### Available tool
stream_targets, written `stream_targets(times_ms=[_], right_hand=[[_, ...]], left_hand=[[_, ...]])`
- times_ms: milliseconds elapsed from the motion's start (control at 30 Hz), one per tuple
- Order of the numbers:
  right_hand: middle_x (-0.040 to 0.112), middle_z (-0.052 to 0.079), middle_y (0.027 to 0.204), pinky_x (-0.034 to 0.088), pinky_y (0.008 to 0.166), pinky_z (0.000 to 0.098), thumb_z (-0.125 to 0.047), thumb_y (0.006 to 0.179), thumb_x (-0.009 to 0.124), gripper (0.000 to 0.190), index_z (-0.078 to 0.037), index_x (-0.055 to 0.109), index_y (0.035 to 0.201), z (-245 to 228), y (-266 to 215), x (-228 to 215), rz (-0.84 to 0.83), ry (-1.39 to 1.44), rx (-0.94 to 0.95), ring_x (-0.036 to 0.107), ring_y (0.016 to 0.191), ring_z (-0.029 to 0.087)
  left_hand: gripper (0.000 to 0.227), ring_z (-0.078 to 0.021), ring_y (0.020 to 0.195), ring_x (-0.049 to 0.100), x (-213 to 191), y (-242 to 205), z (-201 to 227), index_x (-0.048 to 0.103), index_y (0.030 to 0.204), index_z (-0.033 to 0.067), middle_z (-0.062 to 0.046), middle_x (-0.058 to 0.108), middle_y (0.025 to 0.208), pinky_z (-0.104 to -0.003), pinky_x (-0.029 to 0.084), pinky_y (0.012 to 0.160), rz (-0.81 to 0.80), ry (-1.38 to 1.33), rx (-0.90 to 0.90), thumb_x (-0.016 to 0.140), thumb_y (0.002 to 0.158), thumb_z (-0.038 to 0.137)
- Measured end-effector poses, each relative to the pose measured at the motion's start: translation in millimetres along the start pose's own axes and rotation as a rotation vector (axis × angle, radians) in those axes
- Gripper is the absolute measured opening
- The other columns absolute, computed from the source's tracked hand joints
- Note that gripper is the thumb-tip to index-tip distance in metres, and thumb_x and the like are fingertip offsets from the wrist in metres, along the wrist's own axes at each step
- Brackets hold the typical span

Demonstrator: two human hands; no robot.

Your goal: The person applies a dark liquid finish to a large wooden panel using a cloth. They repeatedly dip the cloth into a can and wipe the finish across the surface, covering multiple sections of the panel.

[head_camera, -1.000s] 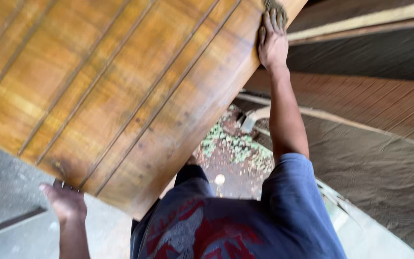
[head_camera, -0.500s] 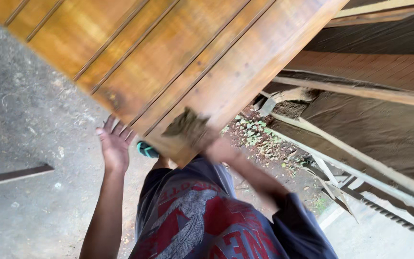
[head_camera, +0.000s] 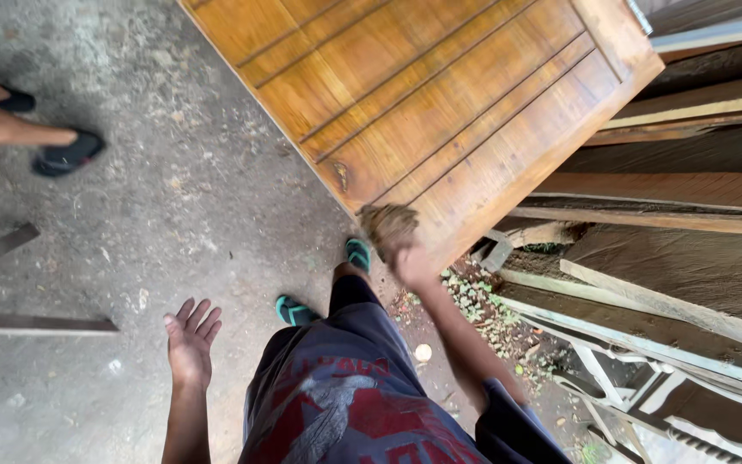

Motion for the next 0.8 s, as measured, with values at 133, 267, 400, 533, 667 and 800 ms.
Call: stream_targets(times_ms=[133, 267, 400, 533, 667, 800], right_hand=[[0.057, 0.032, 0.143, 0.042, 0.112, 0.0512, -0.013, 0.103, 0.048, 0.044, 0.007, 0.058, 0.141, 60, 54, -19, 0.226, -0.16, 0.256, 0.052, 0.133, 0.045], [0.057, 0.028, 0.146, 0.039, 0.12, 0.0545, -0.012, 0.101, 0.049, 0.049, 0.009, 0.054, 0.145, 15, 91, -2, 0.24, 0.243, 0.059, 0.053, 0.138, 0.039], [0.056, 0.029, 0.147, 0.043, 0.12, 0.0515, -0.011, 0.105, 0.049, 0.044, 0.008, 0.056, 0.144, 13, 134, -24, 0.275, 0.211, 0.134, 0.055, 0.139, 0.042], [0.061, 0.019, 0.146, 0.047, 0.116, 0.0457, -0.018, 0.106, 0.045, 0.041, -0.003, 0.061, 0.141, 9, 188, 20, -0.306, 0.207, 0.5, 0.062, 0.133, 0.035], [0.054, 0.02, 0.152, 0.037, 0.119, 0.0466, -0.01, 0.093, 0.054, 0.054, -0.005, 0.054, 0.147, -10, 244, 3, 0.272, 0.255, 0.097, 0.048, 0.143, 0.037], [0.05, 0.029, 0.147, 0.04, 0.109, 0.046, -0.018, 0.095, 0.057, 0.062, 0.0, 0.042, 0.152, 127, 285, 41, 0.042, 0.435, 0.558, 0.052, 0.131, 0.045]], left_hand=[[0.095, -0.0391, 0.137, 0.05, -13, 18, 13, 0.027, 0.158, -0.0025, -0.026, 0.045, 0.154, -0.049, 0.04, 0.113, -0.007, -0.03, 0.032, 0.028, 0.098, 0.072], [0.095, -0.0381, 0.137, 0.051, 1, 41, 40, 0.028, 0.157, -0.0018, -0.026, 0.047, 0.153, -0.048, 0.04, 0.114, -0.064, -0.025, 0.064, 0.028, 0.098, 0.072], [0.095, -0.0371, 0.138, 0.051, 18, 62, 52, 0.029, 0.157, -0.0011, -0.025, 0.047, 0.153, -0.047, 0.038, 0.115, -0.124, 0.011, 0.041, 0.029, 0.096, 0.072], [0.097, -0.0375, 0.138, 0.05, 31, 106, 68, 0.03, 0.157, -0.0008, -0.025, 0.048, 0.152, -0.048, 0.036, 0.116, -0.178, 0.071, -0.004, 0.031, 0.095, 0.074], [0.099, -0.0371, 0.136, 0.052, 55, 176, 97, 0.031, 0.157, -0.0001, -0.024, 0.049, 0.152, -0.048, 0.035, 0.115, -0.192, 0.091, -0.055, 0.031, 0.093, 0.075], [0.099, -0.036, 0.135, 0.054, 53, 212, 145, 0.032, 0.157, 0.0009, -0.024, 0.05, 0.151, -0.047, 0.038, 0.115, -0.196, 0.249, -0.078, 0.03, 0.093, 0.077]])
Point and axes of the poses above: each hand's wrist, its own y-axis towards the middle knuckle, its own x-axis out of the palm, z = x × y, the point moved 9 cm from there along y, towards the middle knuckle
